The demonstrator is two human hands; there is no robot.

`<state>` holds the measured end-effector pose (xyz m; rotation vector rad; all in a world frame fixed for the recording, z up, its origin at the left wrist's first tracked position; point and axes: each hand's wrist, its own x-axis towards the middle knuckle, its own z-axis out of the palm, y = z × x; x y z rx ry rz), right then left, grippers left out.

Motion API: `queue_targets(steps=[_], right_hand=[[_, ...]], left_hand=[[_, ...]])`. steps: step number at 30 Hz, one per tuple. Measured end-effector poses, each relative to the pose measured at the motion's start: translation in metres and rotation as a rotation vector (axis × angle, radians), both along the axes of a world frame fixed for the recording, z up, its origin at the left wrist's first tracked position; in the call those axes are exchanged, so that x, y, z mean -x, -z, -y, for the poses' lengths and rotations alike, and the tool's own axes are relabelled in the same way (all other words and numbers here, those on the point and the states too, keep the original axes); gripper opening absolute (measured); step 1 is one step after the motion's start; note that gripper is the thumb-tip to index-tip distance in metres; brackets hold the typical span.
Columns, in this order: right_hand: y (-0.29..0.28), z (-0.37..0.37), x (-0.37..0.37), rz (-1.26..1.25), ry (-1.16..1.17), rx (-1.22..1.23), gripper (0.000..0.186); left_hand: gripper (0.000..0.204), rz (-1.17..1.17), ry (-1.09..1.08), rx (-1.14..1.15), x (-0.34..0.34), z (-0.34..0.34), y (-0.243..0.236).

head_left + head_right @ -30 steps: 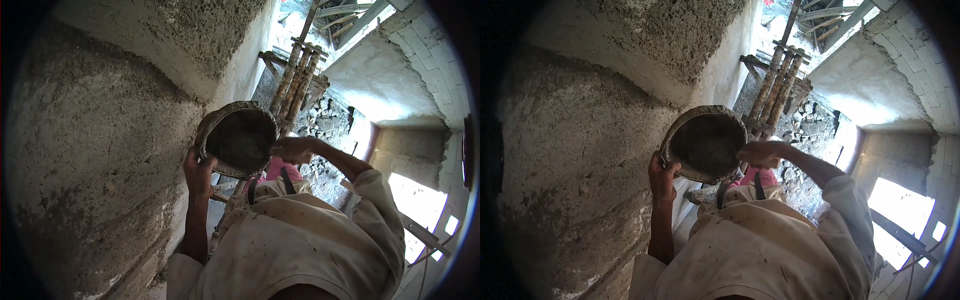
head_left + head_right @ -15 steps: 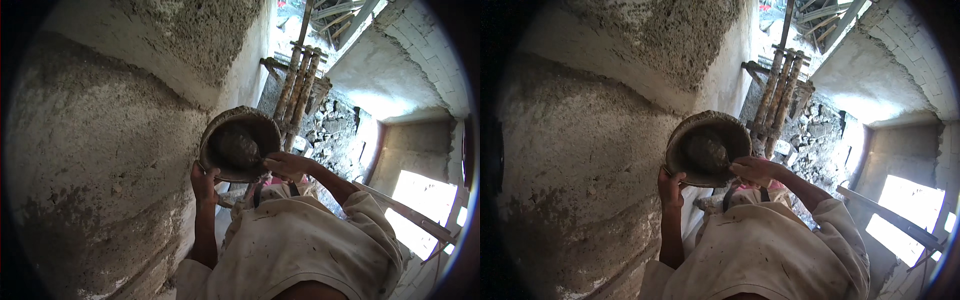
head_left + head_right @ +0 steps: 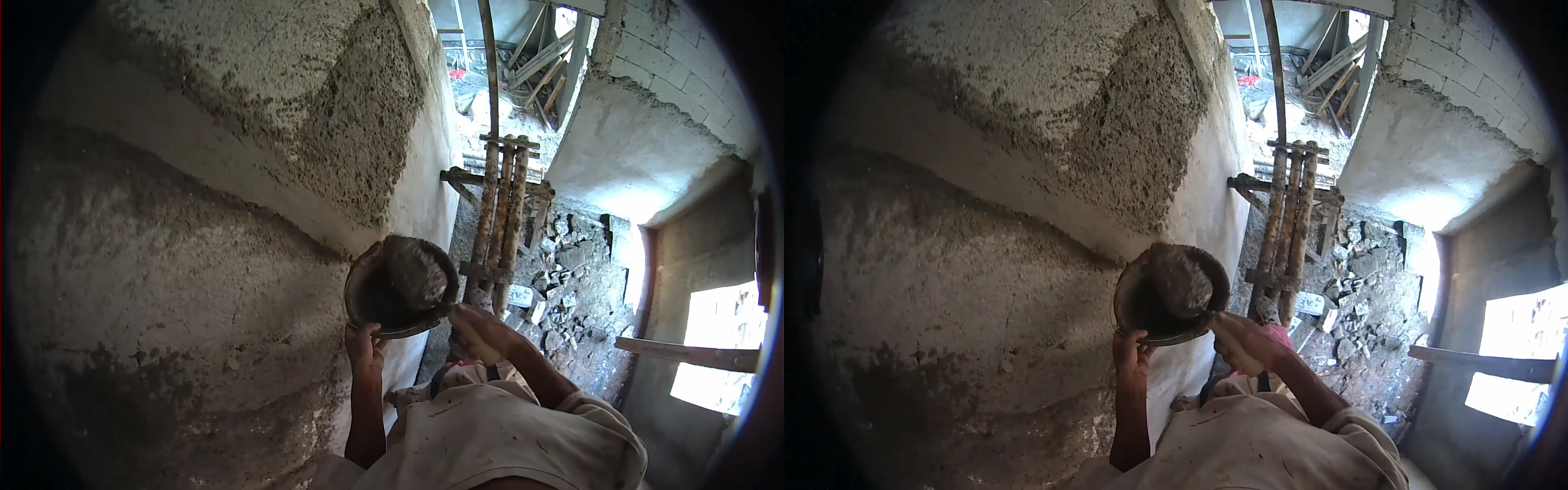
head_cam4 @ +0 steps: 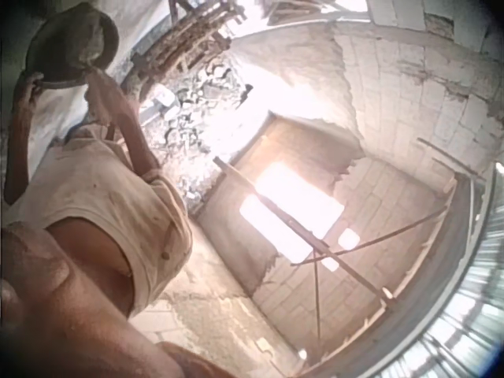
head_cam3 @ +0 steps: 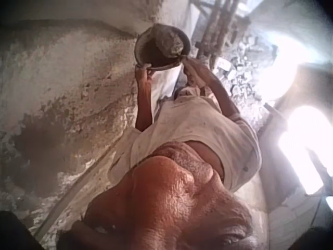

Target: The person applies wet plaster mix to a concrete block wall using a trowel while standing on scaffolding. The person scoops the mix from a small container, flings it onto the wall surface, and subsequently uses a long wooden board to level and smooth the applied layer.

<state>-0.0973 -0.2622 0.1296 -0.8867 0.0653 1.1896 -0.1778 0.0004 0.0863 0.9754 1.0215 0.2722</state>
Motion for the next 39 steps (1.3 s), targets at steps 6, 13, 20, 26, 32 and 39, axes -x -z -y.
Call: queue_targets(steps=[6,13,20,26,32,39], right_hand=[[-0.058,0.027,-0.026,0.326,0.767,0.185,0.032],[-0.082,-0.037,-0.140,0.994,1.597,0.444,0.035],[-0.087,-0.336,-0.052,1.381,0.756,0.311,0.044],[-0.215,-0.268,0.074,1.365,0.365,-0.594,0.054],[-0.045,-0.197,0.047,1.224,-0.073,-0.342,0.052],[-0.001,-0.160,-0.017,0.288,0.295,-0.122,0.030]], left_hand=[[0.049,-0.182,-0.096,-0.002,0.039,-0.014,0.019],[0.036,-0.146,0.534,-1.490,0.175,-0.026,0.053],[0.035,-0.282,0.434,-1.452,0.237,-0.003,0.026],[0.037,-0.263,0.418,-1.468,0.230,0.011,0.029],[0.037,-0.247,0.395,-1.451,0.228,0.010,0.042],[0.036,-0.128,0.446,-1.435,0.193,-0.005,0.044]])
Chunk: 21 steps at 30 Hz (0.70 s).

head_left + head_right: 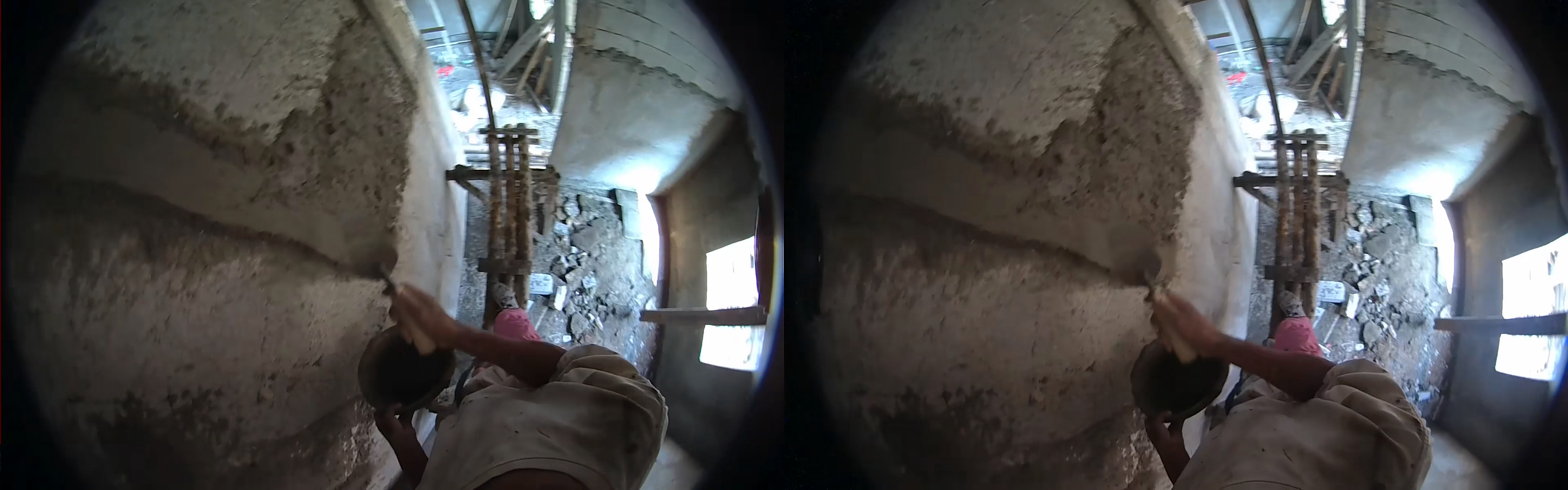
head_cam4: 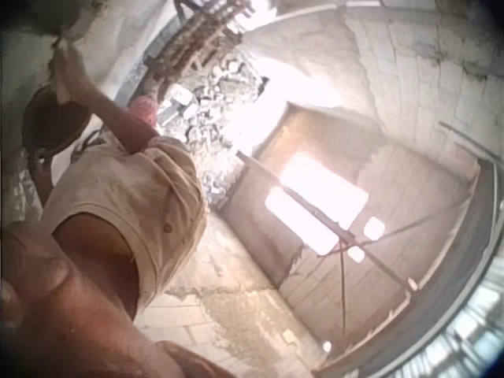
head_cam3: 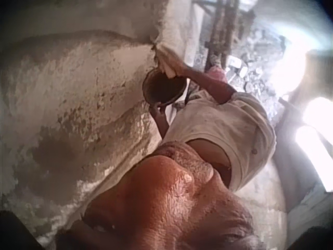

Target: The person applies wet plaster mix to a concrete block wall using a trowel while standing on scaffolding. The person scoops the mix from a small container, flings it onto the wall surface, and subsequently uses a long wooden board to level and smooth the applied layer.

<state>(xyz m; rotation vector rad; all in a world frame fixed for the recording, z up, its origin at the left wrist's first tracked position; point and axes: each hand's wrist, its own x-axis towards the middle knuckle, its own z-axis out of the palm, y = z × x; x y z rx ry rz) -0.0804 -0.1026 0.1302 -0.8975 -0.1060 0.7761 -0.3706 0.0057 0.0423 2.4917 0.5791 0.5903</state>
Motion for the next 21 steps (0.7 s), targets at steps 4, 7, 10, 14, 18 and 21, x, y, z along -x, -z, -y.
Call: queue_targets(steps=[4,7,10,14,18,21], right_hand=[[-0.024,-0.039,-0.030,-0.162,-0.024,-0.174,0.035],[-0.034,-0.086,-0.029,-0.317,-0.049,-0.313,0.035],[-0.056,-0.108,-0.026,-0.408,-0.048,-0.421,0.034],[-0.081,-0.117,-0.029,-0.337,0.024,-0.431,0.032],[-0.132,-0.138,-0.007,-0.115,0.015,-0.464,0.030],[-0.165,-0.150,0.000,0.006,0.014,-0.477,0.032]], left_hand=[[0.033,0.040,-0.094,0.011,0.011,0.002,-0.010],[0.036,0.064,-0.185,-0.022,0.026,0.011,-0.016],[0.040,0.072,-0.231,-0.072,0.042,0.022,-0.022],[0.044,-0.008,-0.238,-0.134,0.058,0.029,-0.021],[0.045,-0.021,-0.370,-0.144,0.062,0.048,-0.038],[0.045,-0.098,-0.261,-0.152,0.082,0.038,-0.028]])
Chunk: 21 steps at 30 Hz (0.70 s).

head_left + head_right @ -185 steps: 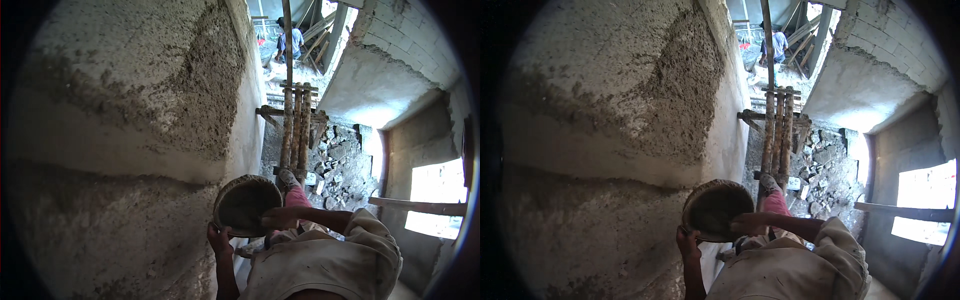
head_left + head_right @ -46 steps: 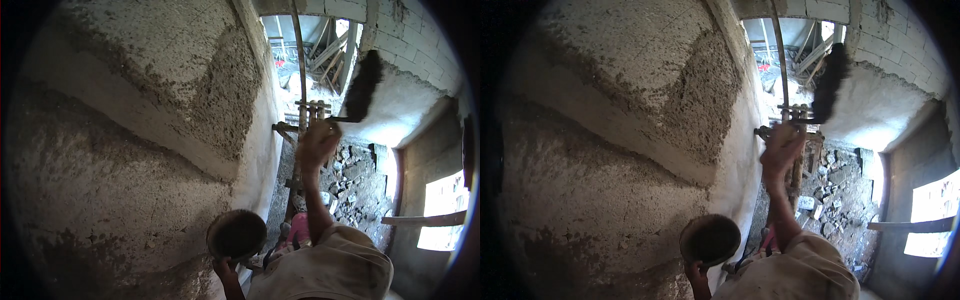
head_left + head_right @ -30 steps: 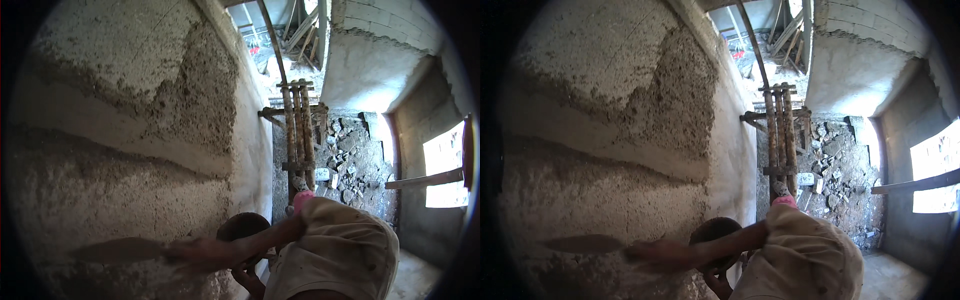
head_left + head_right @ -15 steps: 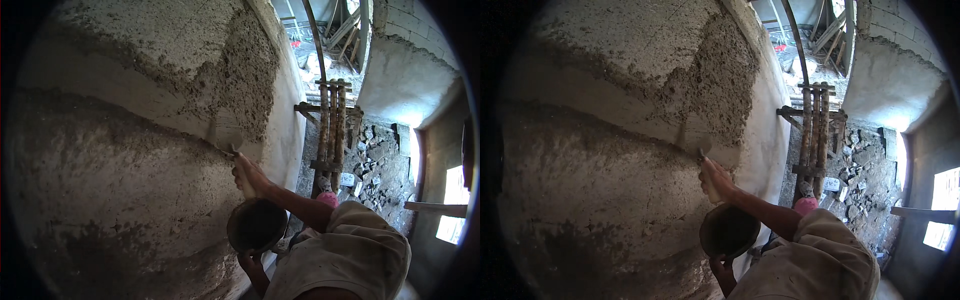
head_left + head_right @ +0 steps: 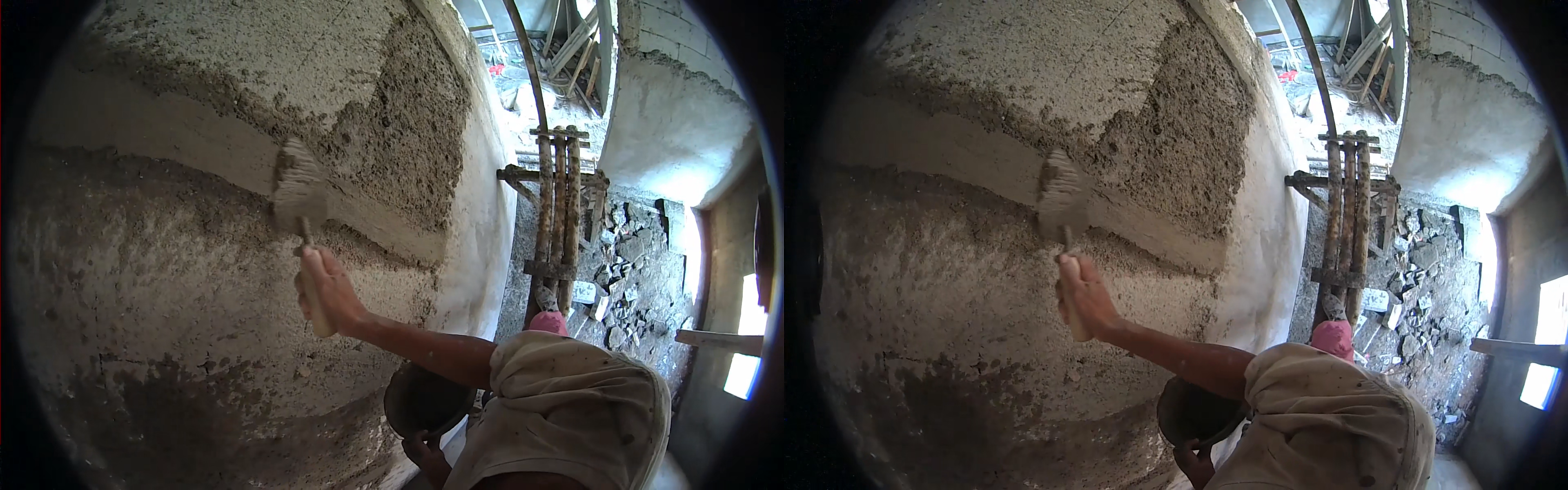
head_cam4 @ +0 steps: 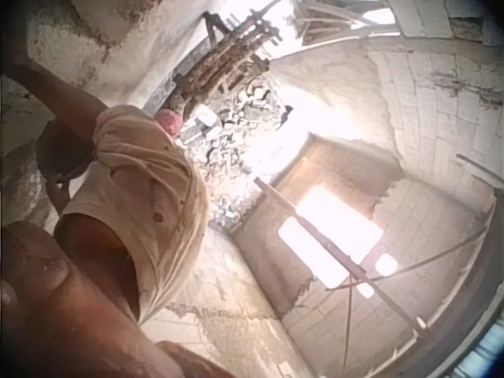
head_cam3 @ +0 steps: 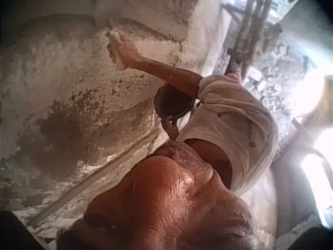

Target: The person applies wet plaster mix to a concrete block wall using a trowel while standing on scaffolding. The person scoops the mix from a small container, flings it onto the wall surface, and subsequently uses a long wooden board to level and smooth the applied layer.

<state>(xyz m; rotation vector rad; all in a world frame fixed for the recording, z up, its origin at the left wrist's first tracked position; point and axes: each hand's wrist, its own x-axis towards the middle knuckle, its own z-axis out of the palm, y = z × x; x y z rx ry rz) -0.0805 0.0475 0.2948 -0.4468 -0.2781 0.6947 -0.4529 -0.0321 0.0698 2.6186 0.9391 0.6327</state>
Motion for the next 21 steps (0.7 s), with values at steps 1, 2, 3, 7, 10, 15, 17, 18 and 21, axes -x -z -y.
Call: queue_targets(steps=[1,2,3,7,10,15,17,18,21], right_hand=[[-0.008,0.002,0.003,0.027,-0.005,0.001,0.033],[-0.013,0.007,0.004,0.070,-0.021,-0.027,0.032],[-0.018,0.016,0.004,0.113,-0.039,-0.054,0.031],[-0.018,0.075,-0.013,0.042,0.009,-0.031,0.032],[-0.003,0.137,-0.054,0.224,0.541,0.239,0.037],[0.029,0.218,-0.126,0.080,1.504,0.390,0.043],[0.060,0.213,-0.148,-0.026,1.638,0.643,0.042],[0.093,0.204,-0.165,-0.002,1.631,0.849,0.044],[0.159,0.130,-0.156,0.564,1.086,1.285,0.050]], left_hand=[[0.045,-0.002,0.004,-0.008,0.002,-0.001,0.002],[0.045,-0.004,0.009,-0.015,0.003,-0.002,0.004],[0.045,-0.006,0.011,-0.021,0.006,-0.002,0.005],[0.043,0.082,-0.010,0.040,-0.005,0.002,0.000],[0.042,0.089,-0.026,0.090,-0.025,0.004,-0.015],[0.038,0.042,0.126,0.118,-0.045,-0.020,-0.012],[0.035,0.053,0.184,0.028,-0.044,-0.039,-0.003],[0.033,0.073,0.222,-0.033,-0.053,-0.048,0.009],[0.037,0.408,-0.224,0.849,-0.090,-0.044,0.012]])
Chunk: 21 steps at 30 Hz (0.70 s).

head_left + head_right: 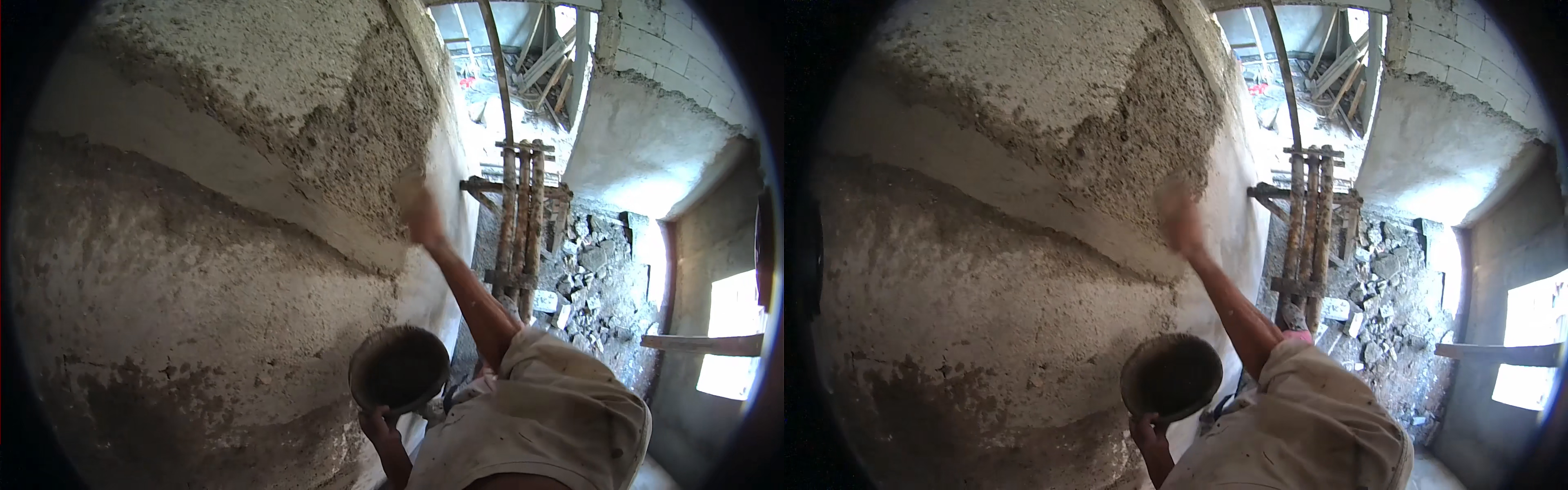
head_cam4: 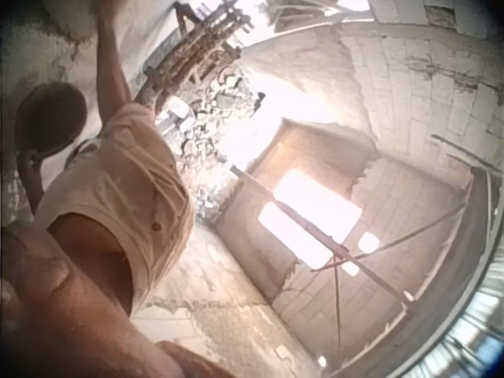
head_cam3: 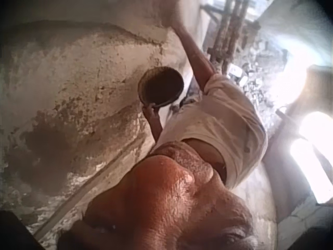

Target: The person applies wet plaster mix to a concrete block wall using a trowel while standing on scaffolding. The person scoops the mix from a small container, flings it onto the wall surface, and subsequently uses a long wooden board to level and smooth the applied layer.

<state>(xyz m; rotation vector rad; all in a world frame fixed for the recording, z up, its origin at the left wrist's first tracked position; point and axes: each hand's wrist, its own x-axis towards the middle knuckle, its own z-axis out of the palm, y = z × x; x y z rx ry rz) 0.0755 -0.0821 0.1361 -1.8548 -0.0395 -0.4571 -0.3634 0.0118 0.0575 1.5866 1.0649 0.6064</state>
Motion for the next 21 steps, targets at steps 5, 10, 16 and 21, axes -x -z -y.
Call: queue_targets(steps=[5,10,16,21], right_hand=[[-0.068,-0.011,0.153,0.072,-0.920,-0.103,0.053],[-0.057,0.114,0.120,-0.004,-1.084,0.712,0.045],[0.039,0.101,0.142,0.247,-0.936,1.186,0.046],[0.058,0.107,0.153,0.348,-0.975,1.124,0.033]], left_hand=[[0.048,0.226,-0.242,0.459,-0.015,-0.018,-0.027],[0.042,0.134,-0.178,0.482,-0.069,-0.018,-0.056],[0.032,0.107,0.051,0.329,-0.101,-0.016,-0.083],[0.032,0.157,0.101,0.270,-0.129,-0.013,-0.093]])
